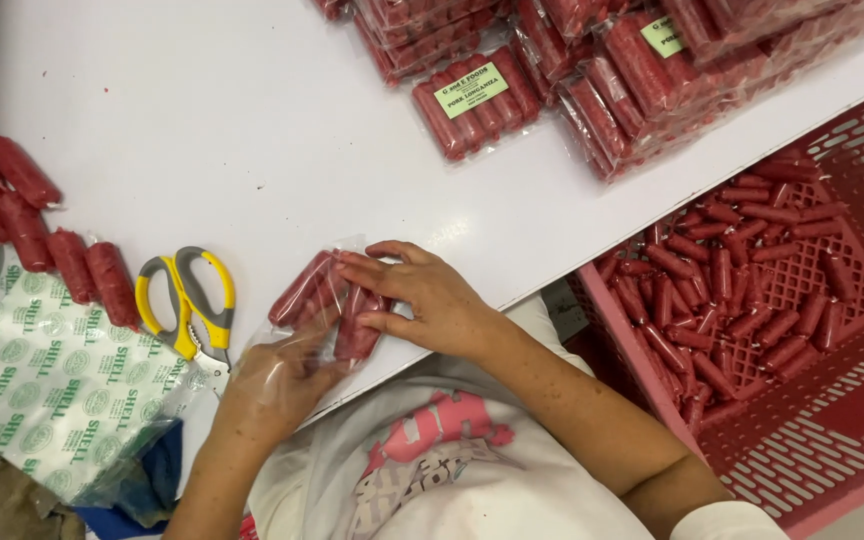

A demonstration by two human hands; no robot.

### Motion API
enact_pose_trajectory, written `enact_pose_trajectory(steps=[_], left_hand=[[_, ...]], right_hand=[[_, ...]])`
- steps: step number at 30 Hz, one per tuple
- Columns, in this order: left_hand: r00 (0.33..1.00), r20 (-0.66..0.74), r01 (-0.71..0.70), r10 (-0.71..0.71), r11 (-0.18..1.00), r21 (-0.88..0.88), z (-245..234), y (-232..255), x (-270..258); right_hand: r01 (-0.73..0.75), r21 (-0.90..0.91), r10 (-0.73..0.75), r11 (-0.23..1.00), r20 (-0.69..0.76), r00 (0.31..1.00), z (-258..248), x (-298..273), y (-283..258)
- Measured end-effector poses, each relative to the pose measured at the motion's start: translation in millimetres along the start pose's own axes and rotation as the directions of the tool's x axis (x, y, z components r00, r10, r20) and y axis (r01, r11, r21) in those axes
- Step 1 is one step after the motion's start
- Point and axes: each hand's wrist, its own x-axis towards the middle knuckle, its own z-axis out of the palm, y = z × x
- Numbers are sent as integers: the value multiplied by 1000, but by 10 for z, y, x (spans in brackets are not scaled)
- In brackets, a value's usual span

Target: The person is manually packaging small red sausages into clear plastic bags and occasionally adding labels.

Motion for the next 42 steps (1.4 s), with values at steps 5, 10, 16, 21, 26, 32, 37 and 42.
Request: enact_pose_trajectory(steps=[5, 10, 16, 21, 26, 32, 37, 42], left_hand=[[847, -516, -349, 128, 865, -359, 207, -151, -34], [985, -168, -24, -29, 953, -302, -161, 160, -134], [988, -10, -151, 151, 987, -52, -415, 89, 67], [908, 301, -301, 291, 953, -12, -530, 261, 55], [957, 182, -258, 225, 948, 185, -354, 224, 50], [987, 134, -108, 90, 985, 138, -533, 387, -126], [931, 297, -225, 210, 974, 16, -617, 284, -141], [923, 259, -328, 283, 932, 152, -673, 233, -396]], right_hand=[[55, -44, -56, 998, -15, 998, -21, 63, -22], [202, -15, -203, 979, -129, 971, -116, 165, -52], [105, 42, -93, 994, -224, 970, -101, 302, 211], [76, 81, -63, 994, -152, 986, -28, 291, 264], [181, -7, -179, 983, -188, 966, -22, 266, 204], [207, -31, -209, 978, -111, 972, -64, 233, 124], [195, -143, -202, 970, -36, 979, -90, 179, 163], [221, -231, -215, 948, 51, 975, -143, 210, 127]])
